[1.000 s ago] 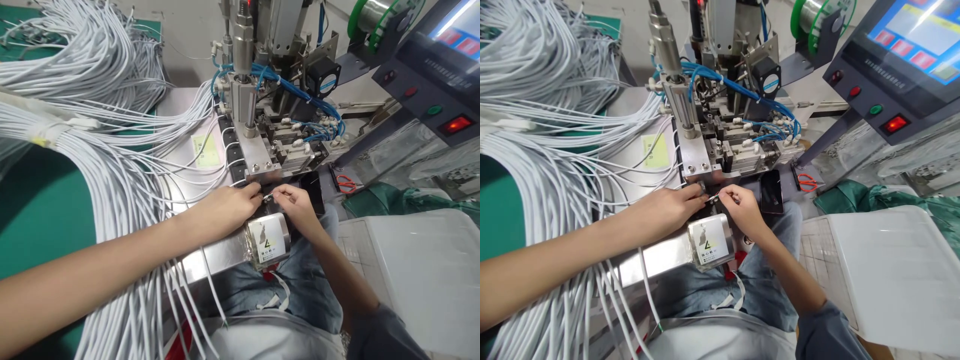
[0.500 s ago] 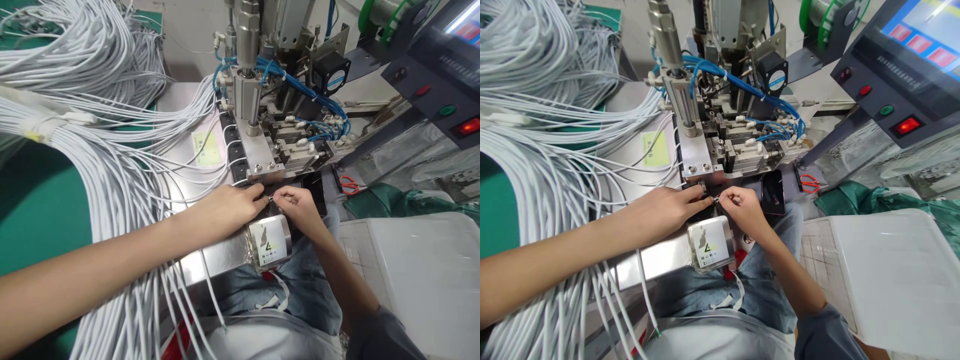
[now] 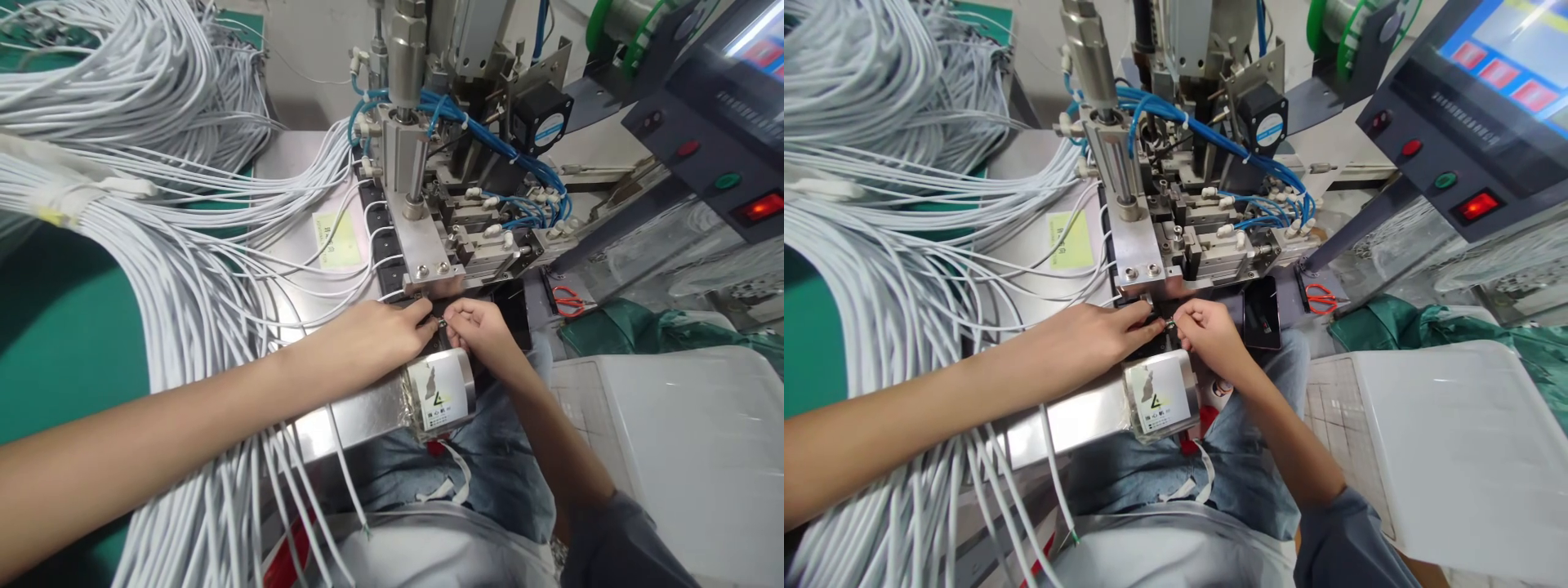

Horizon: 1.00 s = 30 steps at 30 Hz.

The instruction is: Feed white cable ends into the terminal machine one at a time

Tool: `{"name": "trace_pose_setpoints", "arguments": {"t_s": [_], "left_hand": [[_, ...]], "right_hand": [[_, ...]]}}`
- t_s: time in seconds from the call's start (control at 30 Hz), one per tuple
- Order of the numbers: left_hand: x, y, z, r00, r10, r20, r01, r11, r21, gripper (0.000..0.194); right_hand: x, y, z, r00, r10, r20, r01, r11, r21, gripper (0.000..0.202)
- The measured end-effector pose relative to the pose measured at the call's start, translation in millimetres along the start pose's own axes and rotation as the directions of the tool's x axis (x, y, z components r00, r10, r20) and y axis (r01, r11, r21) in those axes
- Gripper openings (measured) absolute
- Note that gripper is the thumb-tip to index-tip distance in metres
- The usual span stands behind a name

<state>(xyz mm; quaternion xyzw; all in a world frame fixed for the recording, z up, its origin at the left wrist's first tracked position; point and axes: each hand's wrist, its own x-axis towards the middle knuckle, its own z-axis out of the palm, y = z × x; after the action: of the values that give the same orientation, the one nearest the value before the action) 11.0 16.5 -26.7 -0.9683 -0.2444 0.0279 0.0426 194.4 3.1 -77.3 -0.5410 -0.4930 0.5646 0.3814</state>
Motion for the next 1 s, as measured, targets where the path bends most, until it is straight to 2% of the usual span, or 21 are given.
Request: {"name": "trace_pose_setpoints", "arguments": {"t_s": [0.07, 0.17, 0.27, 0.37, 0.43, 0.5, 0.57, 0.6, 0.63, 0.7, 0.77, 0.87, 0.93, 1.0], "left_hand": [[0, 0, -1.6, 1.000, 0.006, -0.011, -0.006, 1.000, -0.018, 0.029], [-2, 3, -6.9, 1.000, -0.027, -0.002, 0.027, 0.999, -0.030, 0.026], [-7, 10, -14.4, 0.991, -0.135, 0.025, 0.135, 0.991, -0.013, 0.012], [-11, 15, -19.9, 0.978, -0.207, 0.028, 0.208, 0.978, -0.029, 0.015], [-11, 17, -21.4, 0.972, -0.232, 0.040, 0.233, 0.972, -0.022, 0.013], [-11, 17, -20.8, 0.961, -0.273, 0.054, 0.272, 0.962, 0.029, 0.010], [-11, 16, -18.0, 0.943, -0.330, 0.051, 0.325, 0.941, 0.089, 0.014], [-10, 15, -16.1, 0.933, -0.358, 0.043, 0.352, 0.929, 0.111, 0.017], [-10, 14, -14.1, 0.925, -0.379, 0.033, 0.372, 0.920, 0.126, 0.021], [-10, 13, -10.6, 0.916, -0.401, -0.001, 0.397, 0.907, 0.142, 0.025], [-10, 14, -9.0, 0.921, -0.385, -0.063, 0.390, 0.910, 0.139, 0.025], [-11, 19, -9.5, 0.946, -0.255, -0.201, 0.270, 0.961, 0.051, 0.024], [-13, 22, -9.8, 0.942, -0.143, -0.303, 0.125, 0.989, -0.079, 0.030], [-14, 24, -8.7, 0.916, -0.094, -0.391, 0.009, 0.977, -0.213, 0.037]], "right_hand": [[-1, 1, 2, 0.997, 0.031, 0.065, -0.032, 0.999, 0.016, 0.024], [-1, 6, 5, 0.996, -0.001, 0.090, -0.004, 0.999, 0.054, 0.027], [3, 13, 5, 0.996, -0.049, 0.079, 0.045, 0.998, 0.043, 0.026], [1, 15, 1, 0.989, -0.149, -0.016, 0.147, 0.985, -0.090, 0.022], [-14, 10, 0, 0.948, -0.264, -0.176, 0.223, 0.949, -0.224, 0.022], [-42, 2, 3, 0.856, -0.388, -0.341, 0.260, 0.894, -0.365, 0.023], [-76, -3, 13, 0.768, -0.489, -0.413, 0.286, 0.840, -0.462, 0.018], [-92, -3, 21, 0.771, -0.502, -0.393, 0.284, 0.822, -0.493, 0.014], [-107, -1, 30, 0.807, -0.486, -0.335, 0.281, 0.816, -0.506, 0.010], [-128, 8, 53, 0.902, -0.407, -0.143, 0.298, 0.828, -0.475, 0.007], [-138, 20, 75, 0.949, -0.315, -0.022, 0.277, 0.863, -0.424, 0.014], [-136, 29, 88, 0.954, -0.300, 0.022, 0.279, 0.856, -0.435, 0.014], [-130, 23, 79, 0.931, -0.363, -0.026, 0.300, 0.808, -0.507, 0.013], [-120, 9, 61, 0.904, -0.412, -0.117, 0.284, 0.781, -0.556, 0.010]]}}
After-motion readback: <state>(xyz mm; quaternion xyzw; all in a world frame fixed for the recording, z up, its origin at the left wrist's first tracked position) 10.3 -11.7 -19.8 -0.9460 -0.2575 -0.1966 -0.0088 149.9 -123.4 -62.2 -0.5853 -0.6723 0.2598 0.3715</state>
